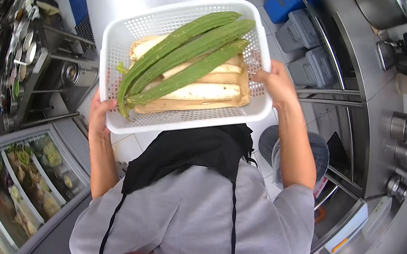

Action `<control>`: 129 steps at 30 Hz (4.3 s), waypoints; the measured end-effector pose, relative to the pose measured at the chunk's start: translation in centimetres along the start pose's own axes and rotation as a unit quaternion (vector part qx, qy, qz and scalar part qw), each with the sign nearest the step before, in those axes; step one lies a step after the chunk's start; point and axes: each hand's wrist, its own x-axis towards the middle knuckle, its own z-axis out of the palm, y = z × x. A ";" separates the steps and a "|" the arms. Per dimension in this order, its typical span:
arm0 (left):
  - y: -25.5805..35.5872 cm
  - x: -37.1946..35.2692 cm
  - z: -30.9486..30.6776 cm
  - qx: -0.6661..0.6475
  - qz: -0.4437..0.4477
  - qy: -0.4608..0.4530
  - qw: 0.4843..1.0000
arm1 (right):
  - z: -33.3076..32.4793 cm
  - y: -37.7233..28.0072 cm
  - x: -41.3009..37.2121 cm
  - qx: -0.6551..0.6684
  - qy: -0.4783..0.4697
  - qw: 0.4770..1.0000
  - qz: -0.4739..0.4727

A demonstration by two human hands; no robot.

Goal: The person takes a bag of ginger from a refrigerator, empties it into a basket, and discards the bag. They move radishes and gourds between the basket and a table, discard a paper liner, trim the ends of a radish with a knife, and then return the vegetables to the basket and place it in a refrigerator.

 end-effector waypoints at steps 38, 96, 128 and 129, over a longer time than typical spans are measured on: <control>-3.4 32.2 31.1 0.004 0.075 -0.017 0.997 | -30.2 -2.2 21.8 0.186 0.004 0.962 0.198; -24.6 59.2 25.9 0.624 -0.283 0.332 0.648 | 5.8 -0.8 85.6 -0.152 -0.239 0.944 0.172; -18.9 56.5 33.5 0.515 -0.135 0.202 0.822 | -24.6 18.1 73.5 -0.576 -0.216 0.735 0.286; -17.2 55.8 34.8 0.473 -0.138 0.153 0.856 | -24.6 17.5 72.7 -0.586 -0.227 0.737 0.247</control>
